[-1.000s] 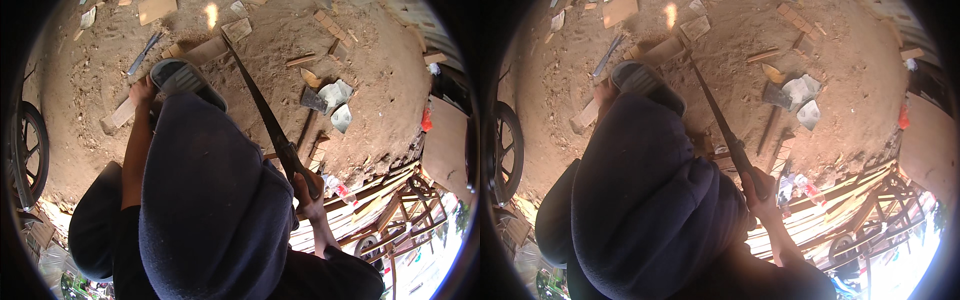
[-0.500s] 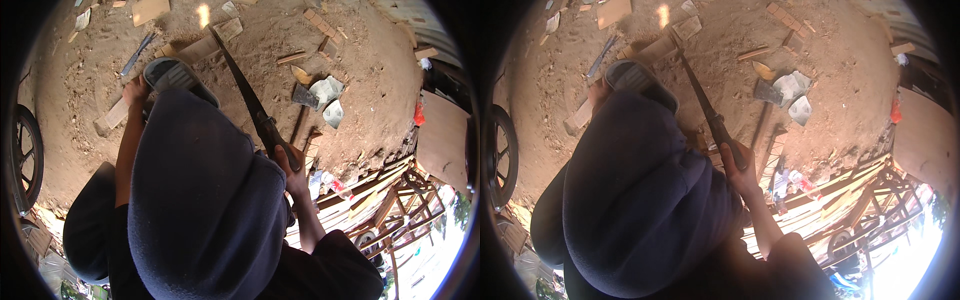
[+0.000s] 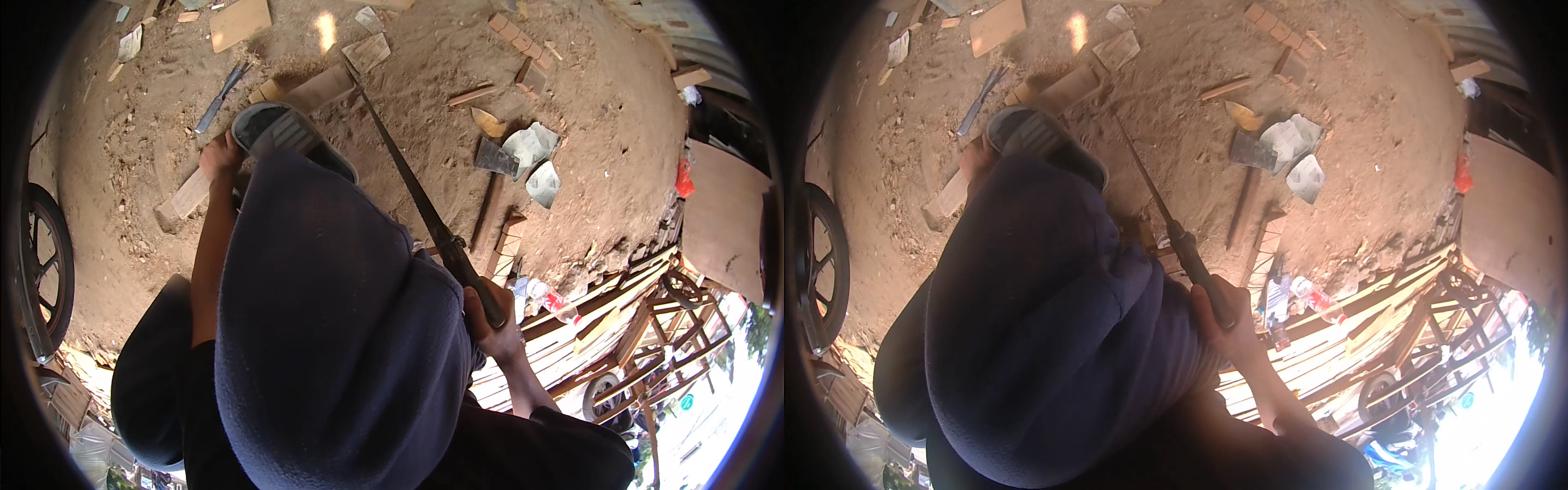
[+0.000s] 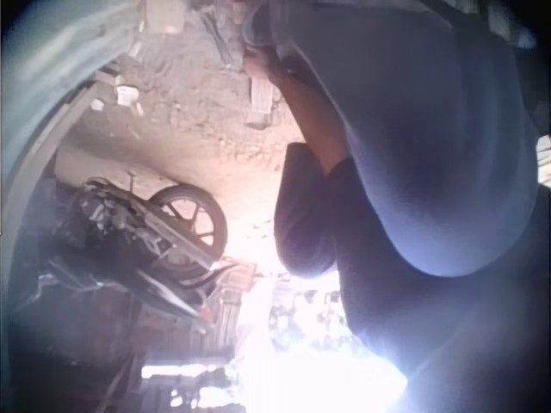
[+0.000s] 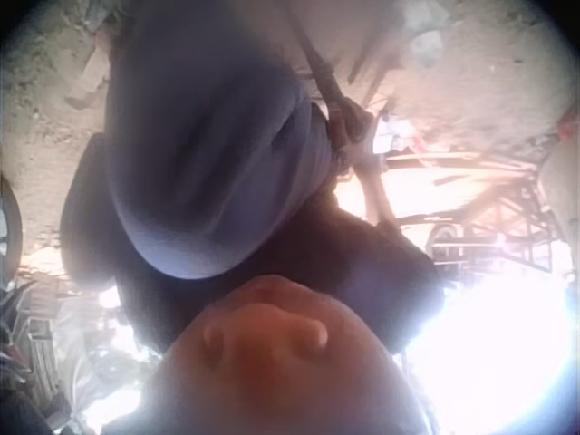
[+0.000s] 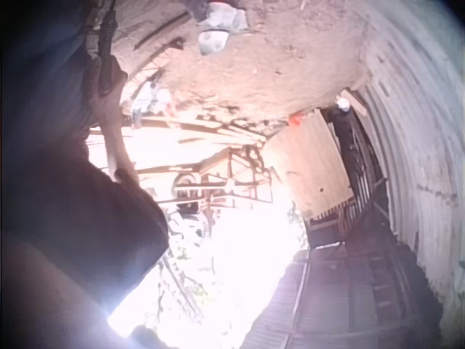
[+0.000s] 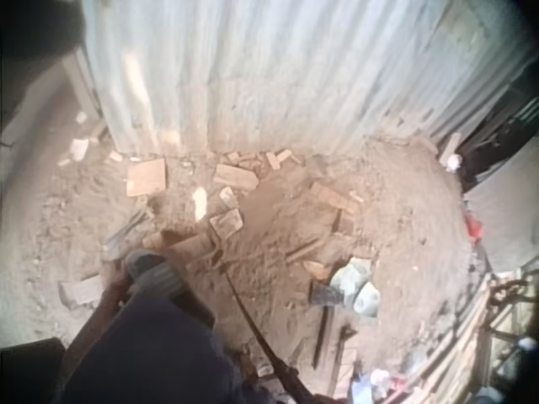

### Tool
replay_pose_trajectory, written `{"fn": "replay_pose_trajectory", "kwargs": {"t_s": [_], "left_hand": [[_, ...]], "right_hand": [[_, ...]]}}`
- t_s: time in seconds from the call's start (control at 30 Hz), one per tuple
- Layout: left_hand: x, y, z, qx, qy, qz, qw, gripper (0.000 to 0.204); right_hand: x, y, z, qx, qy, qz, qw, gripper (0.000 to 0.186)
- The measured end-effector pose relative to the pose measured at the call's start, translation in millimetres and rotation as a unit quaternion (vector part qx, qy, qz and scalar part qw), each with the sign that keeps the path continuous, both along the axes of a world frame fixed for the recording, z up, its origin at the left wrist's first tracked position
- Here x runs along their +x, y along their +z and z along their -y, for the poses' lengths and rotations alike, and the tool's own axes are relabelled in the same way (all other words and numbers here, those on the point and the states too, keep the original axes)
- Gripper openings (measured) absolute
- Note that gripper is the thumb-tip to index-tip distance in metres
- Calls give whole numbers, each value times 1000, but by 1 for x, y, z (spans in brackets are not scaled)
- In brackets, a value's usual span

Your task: The person sits on the ground and uses a hammer and chisel to split a small wooden block, then uses a hand saw to cut it, and finally uses a chisel and mallet to carve a groove. The person handles the wood and tools directly.

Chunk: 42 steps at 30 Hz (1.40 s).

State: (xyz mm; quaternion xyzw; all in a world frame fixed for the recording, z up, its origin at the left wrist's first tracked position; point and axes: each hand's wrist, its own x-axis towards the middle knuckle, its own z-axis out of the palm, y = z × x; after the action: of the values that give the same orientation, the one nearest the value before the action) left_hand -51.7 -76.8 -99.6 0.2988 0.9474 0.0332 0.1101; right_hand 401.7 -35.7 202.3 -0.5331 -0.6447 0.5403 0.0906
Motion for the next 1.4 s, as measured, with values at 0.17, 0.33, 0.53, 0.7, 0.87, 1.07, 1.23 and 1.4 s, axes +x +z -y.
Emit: {"fn": "replay_pose_trajectory", "kwargs": {"t_s": [0.17,0.33,0.53,0.7,0.87,1.07,1.23,1.4], "left_hand": [[-12,-19,7,-31,7,15,999,56],[-4,-2,1,-15,-12,22,1000,54],[-9,-19,15,-27,46,26,998,61],[-7,-23,-2,20,30,17,999,69],[-13,-28,13,32,10,-20,999,68],[-4,-1,0,20,-10,-20,1000,67],[-12,-12,13,-15,6,-47,999,66],[-19,-28,12,-14,-16,-11,1000,66]], "right_hand": [[-37,-34,-23,-59,-54,22,997,30],[4,9,2,-31,-22,5,999,26],[-42,-49,-36,-57,-41,-6,998,30],[7,-18,-1,-62,-55,58,995,30],[20,-21,-13,-67,-93,59,992,30],[10,-42,-21,-29,-167,-58,984,33],[-64,-128,-66,23,-95,-111,989,33],[-110,-168,-93,-8,-124,-148,981,34]]}}
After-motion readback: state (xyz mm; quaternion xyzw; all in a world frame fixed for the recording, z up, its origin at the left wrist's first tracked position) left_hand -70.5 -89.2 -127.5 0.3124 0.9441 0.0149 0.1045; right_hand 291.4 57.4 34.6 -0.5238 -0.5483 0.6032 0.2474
